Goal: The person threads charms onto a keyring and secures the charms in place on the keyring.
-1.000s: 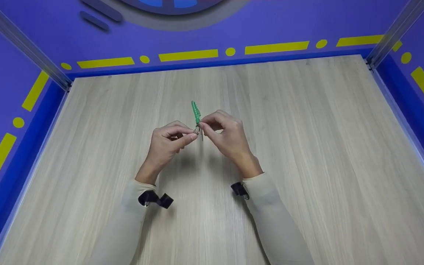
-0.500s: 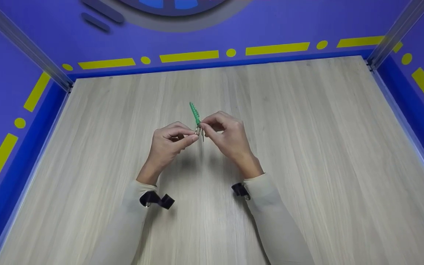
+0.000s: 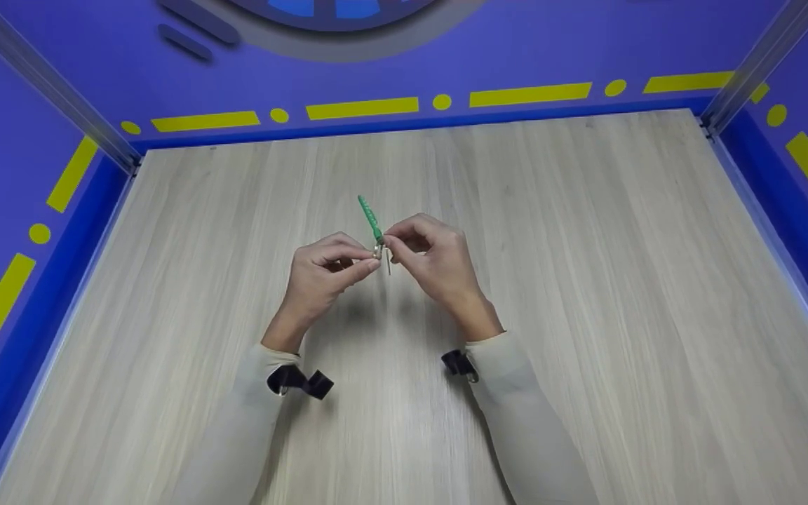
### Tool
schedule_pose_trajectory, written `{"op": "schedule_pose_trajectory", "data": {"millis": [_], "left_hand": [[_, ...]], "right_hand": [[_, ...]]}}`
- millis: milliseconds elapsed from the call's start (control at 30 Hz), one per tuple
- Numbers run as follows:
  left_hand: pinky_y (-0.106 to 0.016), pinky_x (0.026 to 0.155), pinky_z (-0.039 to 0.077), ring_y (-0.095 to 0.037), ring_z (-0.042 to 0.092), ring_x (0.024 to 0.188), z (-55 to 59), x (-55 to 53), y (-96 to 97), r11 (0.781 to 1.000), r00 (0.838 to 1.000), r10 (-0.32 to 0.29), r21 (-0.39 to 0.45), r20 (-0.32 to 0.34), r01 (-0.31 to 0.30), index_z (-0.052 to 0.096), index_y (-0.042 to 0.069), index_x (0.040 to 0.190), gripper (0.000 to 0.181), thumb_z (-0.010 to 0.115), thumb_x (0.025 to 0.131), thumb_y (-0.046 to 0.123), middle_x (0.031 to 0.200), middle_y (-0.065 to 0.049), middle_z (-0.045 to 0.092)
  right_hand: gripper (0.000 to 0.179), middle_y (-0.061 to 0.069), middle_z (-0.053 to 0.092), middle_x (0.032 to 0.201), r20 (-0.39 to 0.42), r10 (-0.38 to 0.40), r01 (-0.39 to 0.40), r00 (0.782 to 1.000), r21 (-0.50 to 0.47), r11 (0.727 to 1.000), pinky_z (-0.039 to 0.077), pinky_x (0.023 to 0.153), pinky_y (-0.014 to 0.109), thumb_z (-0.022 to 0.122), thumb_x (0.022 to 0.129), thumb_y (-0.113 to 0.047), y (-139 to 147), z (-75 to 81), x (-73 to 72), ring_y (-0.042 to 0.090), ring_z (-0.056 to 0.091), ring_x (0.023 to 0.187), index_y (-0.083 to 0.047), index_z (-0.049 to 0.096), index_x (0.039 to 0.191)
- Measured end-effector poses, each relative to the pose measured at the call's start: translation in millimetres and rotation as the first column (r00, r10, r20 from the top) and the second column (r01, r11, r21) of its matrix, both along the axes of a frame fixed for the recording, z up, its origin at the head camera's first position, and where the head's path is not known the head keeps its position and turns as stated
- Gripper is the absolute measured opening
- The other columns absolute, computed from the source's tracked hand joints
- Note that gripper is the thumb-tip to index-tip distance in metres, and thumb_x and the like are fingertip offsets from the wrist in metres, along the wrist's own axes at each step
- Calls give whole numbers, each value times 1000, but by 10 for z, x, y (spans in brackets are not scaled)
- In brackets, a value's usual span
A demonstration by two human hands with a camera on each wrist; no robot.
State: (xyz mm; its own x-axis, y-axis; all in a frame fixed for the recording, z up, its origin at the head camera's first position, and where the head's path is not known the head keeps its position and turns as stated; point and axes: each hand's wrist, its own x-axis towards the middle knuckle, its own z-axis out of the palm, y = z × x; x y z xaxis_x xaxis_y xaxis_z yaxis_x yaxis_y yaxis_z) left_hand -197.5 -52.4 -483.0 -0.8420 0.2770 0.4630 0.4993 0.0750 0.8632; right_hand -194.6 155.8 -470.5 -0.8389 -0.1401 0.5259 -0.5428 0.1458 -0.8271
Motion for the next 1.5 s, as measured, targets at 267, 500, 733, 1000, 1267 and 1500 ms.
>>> {"op": "schedule_pose_trajectory", "data": {"millis": [267, 500, 733, 1000, 1267, 1500], "left_hand": [[-23, 63, 49, -10, 59, 71, -17, -18, 5, 1000, 999, 5, 1, -49, -4, 85, 4, 94, 6, 86, 90, 9, 87, 2, 74], [-22, 59, 46, -9, 57, 67, -36, -23, 14, 1000, 991, 16, 7, -134, -15, 85, 1, 92, 4, 86, 89, 3, 84, -2, 75], [-22, 59, 46, -8, 57, 67, -56, -16, 28, 1000, 986, 11, 13, -164, -9, 85, 2, 90, 5, 87, 87, 0, 83, -2, 74], [-24, 60, 48, -11, 59, 69, -69, -14, 37, 1000, 999, 5, 19, -43, -5, 85, 6, 94, 6, 87, 89, 8, 88, 1, 75], [-25, 60, 49, -14, 61, 68, -53, 3, 24, 1000, 999, 7, 14, 38, -8, 85, 10, 98, 11, 88, 90, 17, 94, 6, 75], [-25, 53, 49, -18, 63, 63, -66, -14, -1, 999, 995, 23, 32, 93, -26, 83, 10, 103, 13, 86, 93, 18, 95, 4, 74]], "right_hand": [[5, 9, 76, 88, -1, 0, 0, 1000, 9, 1000, 61, 73, 27, 78, 93, 6, 4, 1, -6, 16, 71, 73, 5, 76, 97], [3, 9, 76, 87, 11, -5, 5, 1000, 10, 1000, 60, 71, 26, 77, 94, 5, -2, -2, -2, 16, 71, 72, 5, 76, 97], [5, 12, 75, 87, 26, 2, -2, 1000, -23, 1000, 60, 69, 25, 77, 95, 4, -11, -11, -1, 15, 71, 71, 8, 75, 98], [4, 13, 76, 89, -11, 23, -23, 1000, -29, 999, 61, 72, 27, 76, 95, 7, 0, -15, -11, 17, 73, 76, 6, 75, 100], [5, 9, 76, 93, -27, 17, -15, 1000, 47, 999, 60, 79, 26, 75, 96, 7, 13, -14, 1, 17, 73, 82, 4, 74, 100], [5, 9, 76, 95, -1, 31, -31, 1000, 42, 999, 60, 80, 27, 74, 96, 7, 18, 7, 16, 17, 73, 84, 5, 72, 100]]}}
